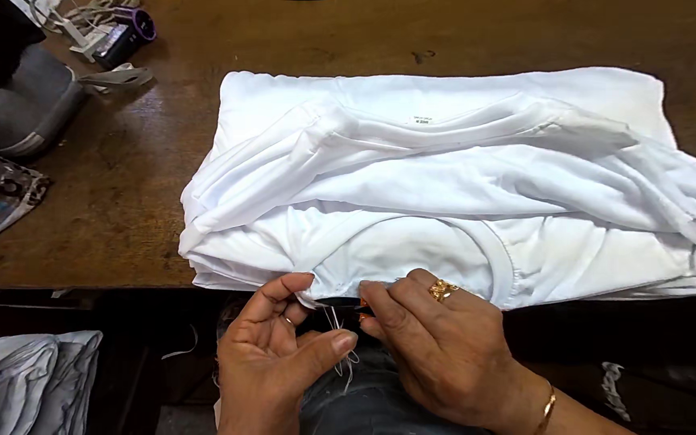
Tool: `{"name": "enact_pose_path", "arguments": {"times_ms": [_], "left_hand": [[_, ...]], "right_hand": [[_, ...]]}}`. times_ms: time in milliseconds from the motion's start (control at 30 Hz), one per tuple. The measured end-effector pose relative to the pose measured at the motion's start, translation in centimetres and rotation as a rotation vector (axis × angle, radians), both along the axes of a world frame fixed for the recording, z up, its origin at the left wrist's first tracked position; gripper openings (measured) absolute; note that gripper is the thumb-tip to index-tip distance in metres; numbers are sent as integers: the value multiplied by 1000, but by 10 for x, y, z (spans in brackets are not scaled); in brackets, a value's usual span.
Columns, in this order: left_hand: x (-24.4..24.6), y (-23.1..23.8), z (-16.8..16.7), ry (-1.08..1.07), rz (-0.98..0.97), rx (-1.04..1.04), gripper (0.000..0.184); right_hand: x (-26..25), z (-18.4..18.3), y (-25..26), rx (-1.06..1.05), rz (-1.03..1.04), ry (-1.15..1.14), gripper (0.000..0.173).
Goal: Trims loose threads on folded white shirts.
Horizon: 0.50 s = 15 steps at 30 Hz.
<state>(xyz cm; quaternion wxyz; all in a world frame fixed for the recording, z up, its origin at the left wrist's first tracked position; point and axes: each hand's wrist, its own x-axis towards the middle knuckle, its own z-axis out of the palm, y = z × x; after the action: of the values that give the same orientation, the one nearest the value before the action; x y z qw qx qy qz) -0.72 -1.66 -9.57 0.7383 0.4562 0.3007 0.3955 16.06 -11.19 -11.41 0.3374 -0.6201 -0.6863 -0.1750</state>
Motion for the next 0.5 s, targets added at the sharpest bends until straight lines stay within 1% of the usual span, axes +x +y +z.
{"name": "enact_pose_path", "arguments": {"times_ms": [100,167,233,300,367,400,433,500], "left_hand": [[-1,0,-1,21,0,-17,59],[0,0,0,38,0,1,59],[1,-1,1,46,12,51,57],[3,-2,-1,34,34,102,52],[3,-1,-4,11,28,137,46],[4,-1,-6,4,31,153,43],[6,-2,-7,-2,39,170,40],[8,-2,-8,-4,50,206,35]], "right_hand": [[1,0,2,-15,-2,-27,22],[3,1,1,-46,14,29,25],[8,3,-1,-73,57,206,30],[15,10,-4,-113,134,504,36],[20,19,-5,-149,196,803,36],[21,22,-4,-159,209,872,33],[21,25,-1,-161,217,891,30],[19,27,8,-161,233,835,33]]}}
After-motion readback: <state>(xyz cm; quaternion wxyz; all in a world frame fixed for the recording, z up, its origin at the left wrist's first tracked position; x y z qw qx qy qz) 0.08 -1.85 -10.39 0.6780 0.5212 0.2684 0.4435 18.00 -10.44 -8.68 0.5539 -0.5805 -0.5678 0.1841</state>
